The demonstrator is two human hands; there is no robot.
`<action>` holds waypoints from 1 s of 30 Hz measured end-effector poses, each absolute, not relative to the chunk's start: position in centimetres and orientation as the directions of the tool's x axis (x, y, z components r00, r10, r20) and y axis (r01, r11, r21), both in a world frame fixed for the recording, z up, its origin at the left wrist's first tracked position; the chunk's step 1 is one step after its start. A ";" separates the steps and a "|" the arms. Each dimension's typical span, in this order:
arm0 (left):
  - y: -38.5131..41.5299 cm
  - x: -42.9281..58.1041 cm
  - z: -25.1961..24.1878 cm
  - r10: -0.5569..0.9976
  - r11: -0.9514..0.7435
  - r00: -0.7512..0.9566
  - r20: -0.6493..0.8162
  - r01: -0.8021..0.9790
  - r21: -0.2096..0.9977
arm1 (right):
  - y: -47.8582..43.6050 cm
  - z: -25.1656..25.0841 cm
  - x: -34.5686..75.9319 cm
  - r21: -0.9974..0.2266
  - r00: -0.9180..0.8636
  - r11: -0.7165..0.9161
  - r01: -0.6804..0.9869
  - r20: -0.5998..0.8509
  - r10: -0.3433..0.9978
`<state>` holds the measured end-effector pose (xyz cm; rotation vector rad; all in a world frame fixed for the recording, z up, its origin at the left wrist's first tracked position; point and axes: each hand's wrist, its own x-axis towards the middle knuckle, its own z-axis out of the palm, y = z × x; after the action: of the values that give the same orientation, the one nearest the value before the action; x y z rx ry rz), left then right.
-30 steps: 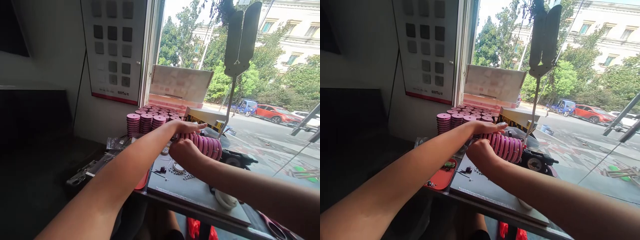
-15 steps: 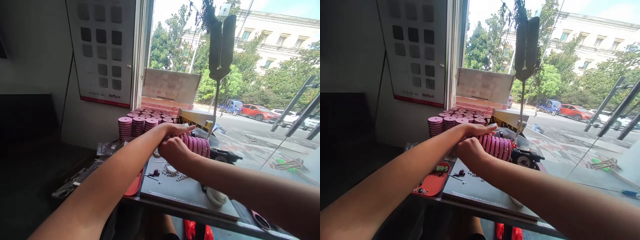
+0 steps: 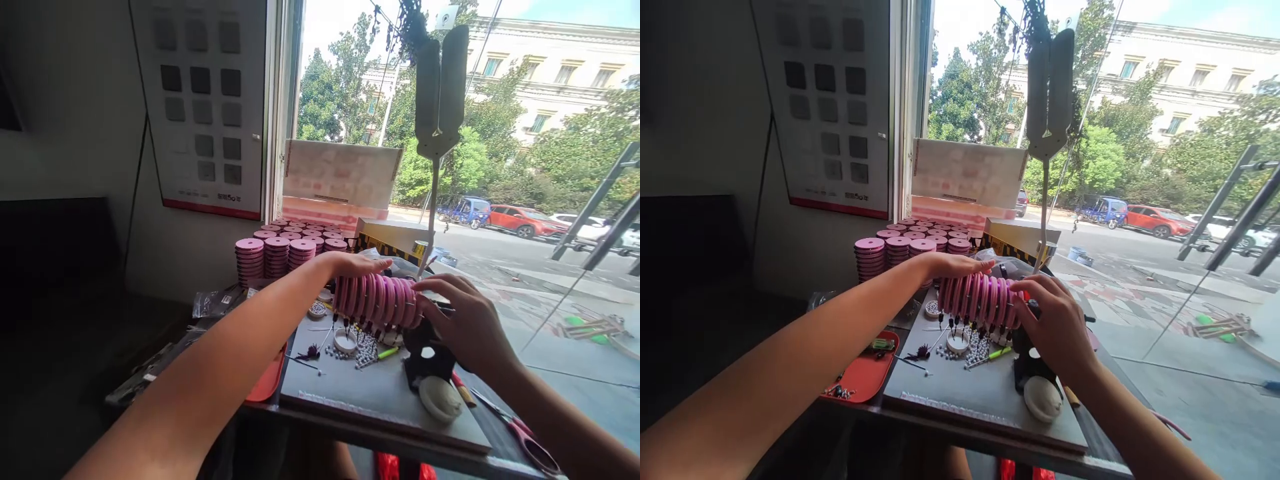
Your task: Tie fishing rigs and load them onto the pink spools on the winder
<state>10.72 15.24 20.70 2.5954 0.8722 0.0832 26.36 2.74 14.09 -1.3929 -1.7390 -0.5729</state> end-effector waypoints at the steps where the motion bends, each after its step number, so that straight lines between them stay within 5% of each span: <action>1: 15.4 10.8 20.7 0.577 -0.730 0.811 -0.093 0.563 0.388 | 3.0 14.1 26.6 -0.154 -0.046 0.284 0.946 0.806 0.590; 10: 17.3 11.8 20.6 0.541 -0.750 0.825 -0.166 0.562 0.349 | 4.7 13.0 28.3 -0.338 -0.057 0.349 0.874 0.641 0.765; 19: 14.0 12.3 20.9 0.487 -0.863 0.874 -0.002 0.481 0.151 | 6.6 14.7 30.1 -0.426 -0.136 0.426 0.798 0.562 0.816; 26: 12.0 13.0 18.4 0.532 -0.845 0.839 0.117 0.534 0.014 | 1.8 12.1 25.1 -0.356 0.071 0.349 0.867 0.781 0.620; 28: 12.4 13.1 18.5 0.521 -0.851 0.847 0.100 0.525 -0.012 | 1.1 9.8 23.2 -0.317 -0.095 0.386 0.866 0.654 0.750; 30: 12.8 13.3 18.7 0.514 -0.855 0.853 0.089 0.518 -0.021 | 1.8 7.4 22.1 -0.222 -0.179 0.277 0.935 0.380 0.908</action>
<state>13.26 12.76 18.74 3.0668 0.8547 0.1278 22.08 1.75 7.41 -1.6577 -2.1172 -0.0844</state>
